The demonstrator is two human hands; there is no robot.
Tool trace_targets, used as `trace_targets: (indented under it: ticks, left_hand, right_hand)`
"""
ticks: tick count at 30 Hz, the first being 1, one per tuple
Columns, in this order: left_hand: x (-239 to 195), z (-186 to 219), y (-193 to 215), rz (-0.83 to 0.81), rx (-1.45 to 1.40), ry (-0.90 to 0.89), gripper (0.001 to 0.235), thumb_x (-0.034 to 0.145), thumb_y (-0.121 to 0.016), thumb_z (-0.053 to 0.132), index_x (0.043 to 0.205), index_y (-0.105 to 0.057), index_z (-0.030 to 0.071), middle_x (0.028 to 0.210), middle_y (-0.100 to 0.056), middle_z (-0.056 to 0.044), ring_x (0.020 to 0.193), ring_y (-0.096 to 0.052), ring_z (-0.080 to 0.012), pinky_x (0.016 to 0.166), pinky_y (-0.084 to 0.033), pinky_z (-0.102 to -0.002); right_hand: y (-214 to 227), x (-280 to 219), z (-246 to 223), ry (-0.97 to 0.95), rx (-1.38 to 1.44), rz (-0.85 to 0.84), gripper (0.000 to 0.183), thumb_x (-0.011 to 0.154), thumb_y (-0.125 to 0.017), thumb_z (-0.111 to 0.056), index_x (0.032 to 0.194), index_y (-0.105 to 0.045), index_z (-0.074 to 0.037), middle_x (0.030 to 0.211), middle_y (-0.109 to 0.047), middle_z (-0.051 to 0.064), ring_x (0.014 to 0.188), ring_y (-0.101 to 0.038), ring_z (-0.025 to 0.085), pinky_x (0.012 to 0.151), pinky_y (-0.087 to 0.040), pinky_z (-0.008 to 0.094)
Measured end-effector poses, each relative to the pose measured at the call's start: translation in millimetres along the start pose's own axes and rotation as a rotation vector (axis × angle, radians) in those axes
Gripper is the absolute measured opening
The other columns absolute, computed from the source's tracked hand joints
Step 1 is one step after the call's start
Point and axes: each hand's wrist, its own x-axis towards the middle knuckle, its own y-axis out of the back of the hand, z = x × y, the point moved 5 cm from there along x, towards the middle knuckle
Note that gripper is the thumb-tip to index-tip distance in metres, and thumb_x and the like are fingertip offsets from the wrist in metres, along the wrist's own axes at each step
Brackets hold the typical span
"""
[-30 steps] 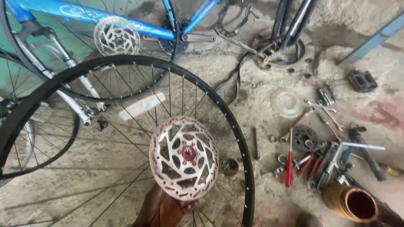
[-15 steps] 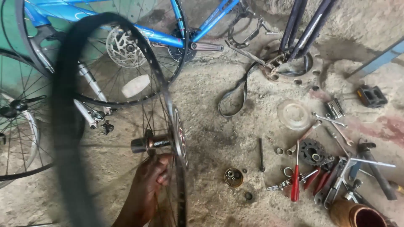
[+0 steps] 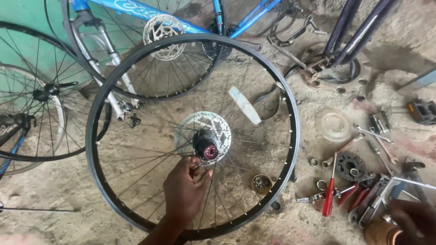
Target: The person places small metal balls into a bicycle wheel hub and spins the wheel to test it. They then handle a bicycle tire and a wheel rim, moving them around the workspace.
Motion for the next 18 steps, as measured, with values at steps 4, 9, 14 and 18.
trace_targets:
  ticks: [4, 9, 14, 18]
  left_hand:
    - [-2, 6, 1, -0.031, 0.092, -0.039, 0.034, 0.079, -0.086, 0.025, 0.106, -0.068, 0.014, 0.077, -0.069, 0.003, 0.060, -0.063, -0.0094, 0.054, -0.054, -0.024]
    - [-9, 1, -11, -0.150, 0.079, -0.038, 0.031, 0.082, -0.083, 0.025, 0.107, -0.069, 0.012, 0.076, -0.067, 0.003, 0.060, -0.060, -0.0095, 0.054, -0.054, -0.023]
    - [-11, -32, -32, -0.268, 0.074, 0.160, 0.028, 0.080, -0.080, 0.031, 0.103, -0.072, 0.018, 0.090, -0.079, 0.002, 0.077, -0.074, -0.0131, 0.071, -0.057, -0.031]
    - [-6, -83, -47, -0.288, 0.119, 0.213, 0.024, 0.082, -0.080, 0.031, 0.101, -0.076, 0.017, 0.087, -0.081, 0.001, 0.072, -0.075, -0.0139, 0.067, -0.056, -0.030]
  right_hand:
    - [-59, -58, -167, -0.129, 0.073, -0.088, 0.034, 0.085, -0.069, -0.009, 0.109, -0.072, 0.014, 0.095, -0.081, 0.025, 0.085, -0.081, 0.033, 0.082, -0.068, 0.042]
    - [-113, -76, -147, -0.330, 0.300, -0.391, 0.068, 0.081, -0.054, -0.039, 0.131, -0.062, 0.007, 0.119, -0.080, 0.027, 0.109, -0.085, 0.038, 0.093, -0.074, 0.050]
    - [-157, -102, -102, -0.277, 0.888, -0.623, 0.062, 0.087, -0.072, -0.020, 0.143, -0.057, 0.000, 0.129, -0.075, 0.026, 0.111, -0.076, 0.039, 0.085, -0.065, 0.052]
    - [-148, -119, -127, -0.628, 0.777, -0.529, 0.048, 0.092, -0.064, -0.011, 0.138, -0.065, 0.002, 0.116, -0.077, 0.028, 0.103, -0.075, 0.040, 0.084, -0.058, 0.051]
